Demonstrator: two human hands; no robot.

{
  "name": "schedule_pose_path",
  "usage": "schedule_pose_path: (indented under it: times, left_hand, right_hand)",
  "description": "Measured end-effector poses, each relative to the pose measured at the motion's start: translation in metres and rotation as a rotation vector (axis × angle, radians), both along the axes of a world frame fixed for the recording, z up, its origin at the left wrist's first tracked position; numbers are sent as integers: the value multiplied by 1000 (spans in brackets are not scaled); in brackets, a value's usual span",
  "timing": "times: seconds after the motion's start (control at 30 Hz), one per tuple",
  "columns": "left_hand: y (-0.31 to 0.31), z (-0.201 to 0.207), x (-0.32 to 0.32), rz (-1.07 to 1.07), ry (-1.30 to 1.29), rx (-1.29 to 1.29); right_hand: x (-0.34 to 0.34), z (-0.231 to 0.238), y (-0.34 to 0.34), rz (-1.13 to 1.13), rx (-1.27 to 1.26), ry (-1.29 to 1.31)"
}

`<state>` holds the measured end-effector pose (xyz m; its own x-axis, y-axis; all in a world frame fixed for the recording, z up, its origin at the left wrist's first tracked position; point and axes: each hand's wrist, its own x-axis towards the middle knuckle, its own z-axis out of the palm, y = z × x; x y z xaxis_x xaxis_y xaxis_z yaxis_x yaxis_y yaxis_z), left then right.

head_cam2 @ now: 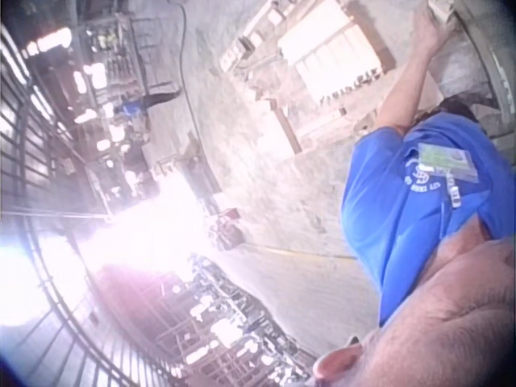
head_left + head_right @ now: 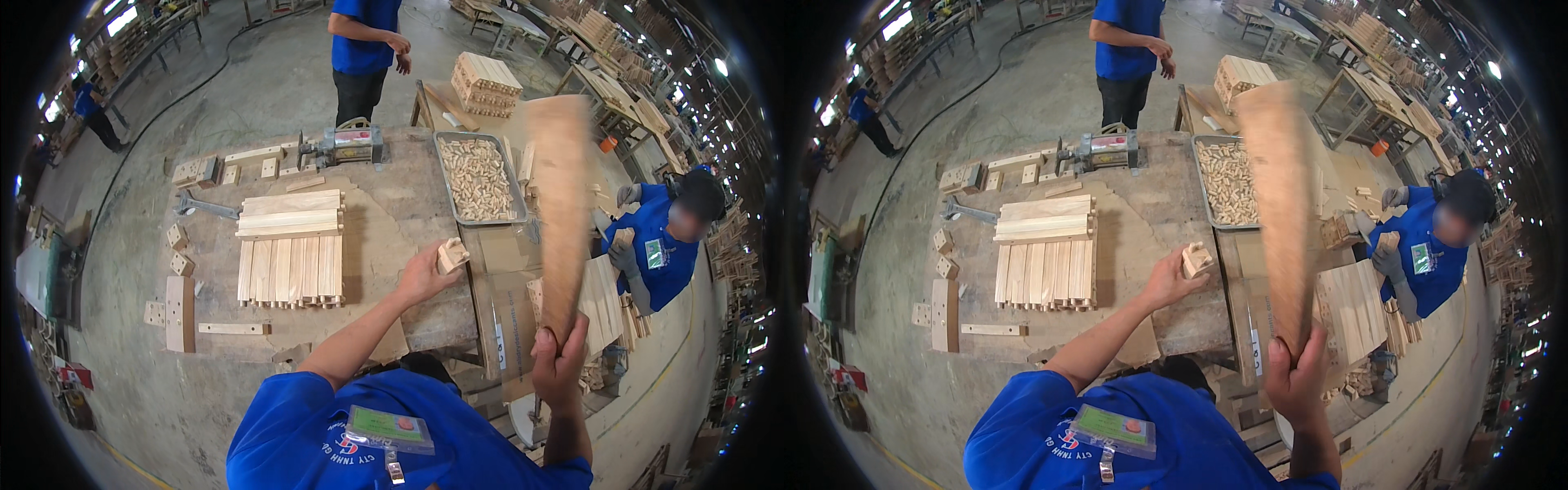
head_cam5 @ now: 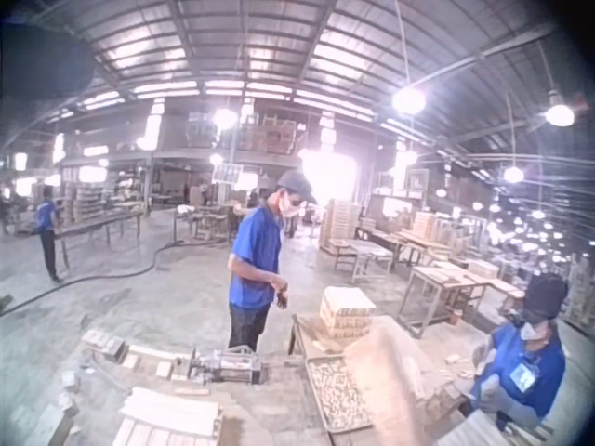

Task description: The person inserts small wooden dowels into pre-drilled holes on rectangular wooden blocks. They repeatedly pick up blocks, insert dowels, and place the assembled pieces into a metal tray. The person also uses a wooden mallet to tap the dowels into place.

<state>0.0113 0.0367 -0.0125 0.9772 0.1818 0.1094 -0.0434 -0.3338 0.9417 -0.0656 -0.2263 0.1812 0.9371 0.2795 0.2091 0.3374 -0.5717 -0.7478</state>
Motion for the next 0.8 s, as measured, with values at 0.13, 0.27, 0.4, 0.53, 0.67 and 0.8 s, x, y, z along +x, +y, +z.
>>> schedule_pose_path:
  times: [0.13, 0.27, 0.4, 0.53, 0.67, 0.8]
  left_hand:
    - [-6, 4, 2, -33, 0, 11]
    - [-3, 3, 6, -1, 21, 6]
    - [1, -1, -1, 2, 80, -23]
    - [-3, 2, 1, -26, 27, -9]
    - [-4, -2, -4, -24, 15, 28]
    - [-1, -4, 0, 8, -21, 45]
  right_hand:
    - [-9, -73, -26, -8, -200, 33]
    - [4, -35, -14, 167, -466, 23]
    - [-1, 3, 4, 6, -55, 116]
    - [-12, -62, -17, -13, 31, -124]
    - [-1, -62, -16, 151, -377, 273]
    - [0, -30, -7, 79, -258, 130]
